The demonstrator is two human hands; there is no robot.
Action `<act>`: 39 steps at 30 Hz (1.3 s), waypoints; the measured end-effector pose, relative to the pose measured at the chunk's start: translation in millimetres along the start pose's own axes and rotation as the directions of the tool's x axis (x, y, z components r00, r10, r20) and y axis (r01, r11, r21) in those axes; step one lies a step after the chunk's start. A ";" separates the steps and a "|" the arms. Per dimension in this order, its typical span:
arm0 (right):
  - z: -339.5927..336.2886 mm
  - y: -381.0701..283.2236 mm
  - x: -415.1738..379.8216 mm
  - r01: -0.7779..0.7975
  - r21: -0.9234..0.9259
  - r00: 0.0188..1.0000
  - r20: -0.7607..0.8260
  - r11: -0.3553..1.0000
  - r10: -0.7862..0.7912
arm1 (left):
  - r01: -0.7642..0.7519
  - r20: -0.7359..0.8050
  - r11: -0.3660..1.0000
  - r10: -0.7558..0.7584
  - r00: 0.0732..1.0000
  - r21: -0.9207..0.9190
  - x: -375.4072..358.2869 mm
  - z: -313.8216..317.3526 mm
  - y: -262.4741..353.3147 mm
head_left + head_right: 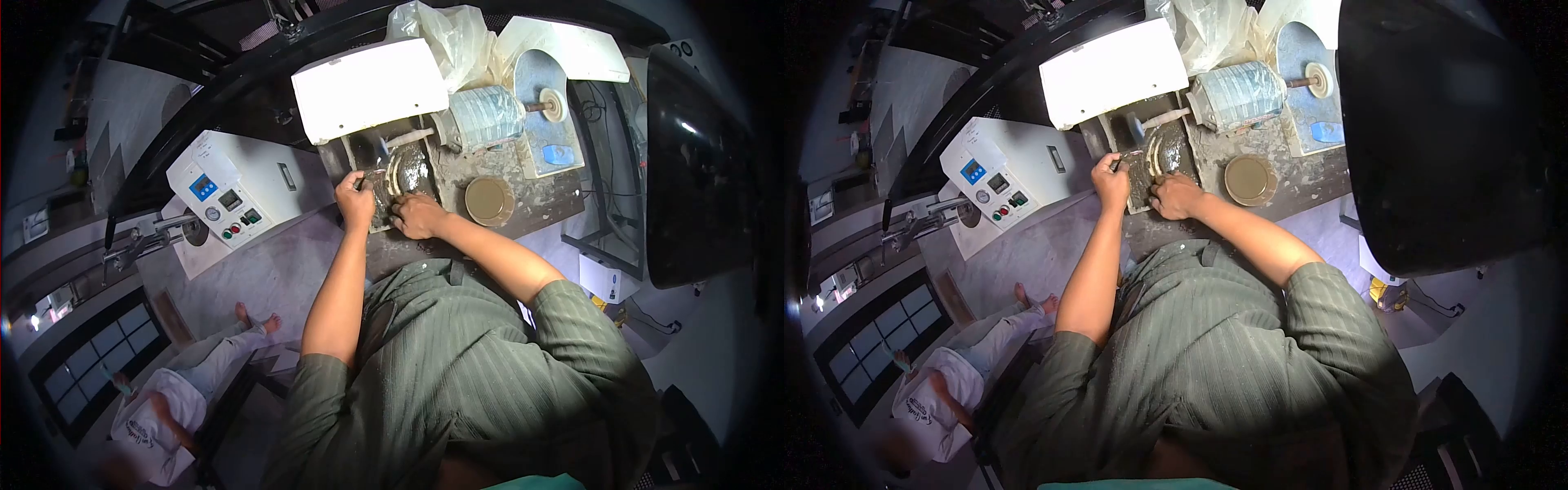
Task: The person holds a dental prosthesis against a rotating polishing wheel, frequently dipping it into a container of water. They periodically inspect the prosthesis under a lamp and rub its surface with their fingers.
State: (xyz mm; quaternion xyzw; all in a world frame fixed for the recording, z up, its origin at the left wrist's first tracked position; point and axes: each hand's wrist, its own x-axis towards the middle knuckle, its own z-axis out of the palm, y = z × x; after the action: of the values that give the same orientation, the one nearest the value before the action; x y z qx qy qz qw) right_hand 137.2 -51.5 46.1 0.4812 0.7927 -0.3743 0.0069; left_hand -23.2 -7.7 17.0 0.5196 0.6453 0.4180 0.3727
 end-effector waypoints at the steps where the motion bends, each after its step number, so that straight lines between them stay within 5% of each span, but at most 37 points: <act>1: -4.4 2.1 1.3 -0.113 0.040 0.989 0.098 0.993 0.108 | 0.010 0.006 1.000 -0.009 1.000 -0.005 -0.6 -0.3 0.8; 2: -9.5 5.0 2.2 -0.228 0.070 0.957 0.199 0.971 0.211 | 0.011 0.007 1.000 -0.011 1.000 -0.005 -0.3 0.0 1.7; 6: -29.3 24.9 3.5 -0.219 0.588 0.968 0.030 0.778 0.250 | -0.014 0.022 0.998 0.012 1.000 0.069 -0.7 2.4 -1.8; 7: -32.6 25.7 1.5 -0.036 0.730 0.973 -0.130 0.683 0.190 | 0.011 0.050 0.994 -0.017 0.999 0.111 -0.5 3.1 -1.4; 8: -34.5 24.6 1.1 -0.037 0.730 0.973 -0.130 0.682 0.191 | 0.012 0.051 0.994 -0.017 0.999 0.111 -0.5 4.2 -1.0; 10: -39.2 17.5 2.2 0.187 0.595 0.838 -0.511 0.781 0.189 | 0.003 0.100 0.988 -0.018 0.995 0.152 -0.4 8.1 -2.4; 11: -38.9 18.0 4.2 0.210 0.510 0.825 -0.550 0.834 0.129 | 0.001 0.102 0.988 -0.017 0.995 0.152 -0.9 11.5 -2.7; 13: -34.6 19.9 12.9 0.156 0.446 0.840 -0.530 0.882 0.120 | 0.195 0.112 0.971 -0.181 0.977 -0.136 -1.7 19.4 -0.8; 16: -33.9 22.2 23.6 0.053 0.384 0.842 -0.514 0.922 0.166 | 0.364 0.086 0.904 -0.354 0.931 -0.223 2.4 23.2 -1.8; 18: -33.3 22.6 28.6 -0.039 0.560 0.803 -0.476 0.828 0.360 | 0.329 0.068 0.910 -0.322 0.944 -0.252 6.5 25.2 0.2; 20: -33.4 23.6 36.3 0.016 0.558 0.779 -0.527 0.829 0.340 | 0.293 0.052 0.914 -0.290 0.956 -0.282 10.2 27.6 7.7; 22: -33.8 24.7 43.2 -0.063 0.552 0.781 -0.491 0.831 0.386 | 0.414 0.046 0.824 -0.431 0.901 -0.387 14.2 30.2 15.3; 39: -36.5 28.8 47.8 -0.129 0.531 0.799 -0.444 0.838 0.404 | 0.493 0.110 0.792 -0.489 0.865 -0.361 20.7 24.4 14.5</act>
State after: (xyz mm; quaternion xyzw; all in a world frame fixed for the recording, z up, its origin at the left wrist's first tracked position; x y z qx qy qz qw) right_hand 146.4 14.1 37.7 0.6632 0.5667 -0.4008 -0.2801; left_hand 0.6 18.0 20.4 0.2551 0.6630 0.4201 0.5646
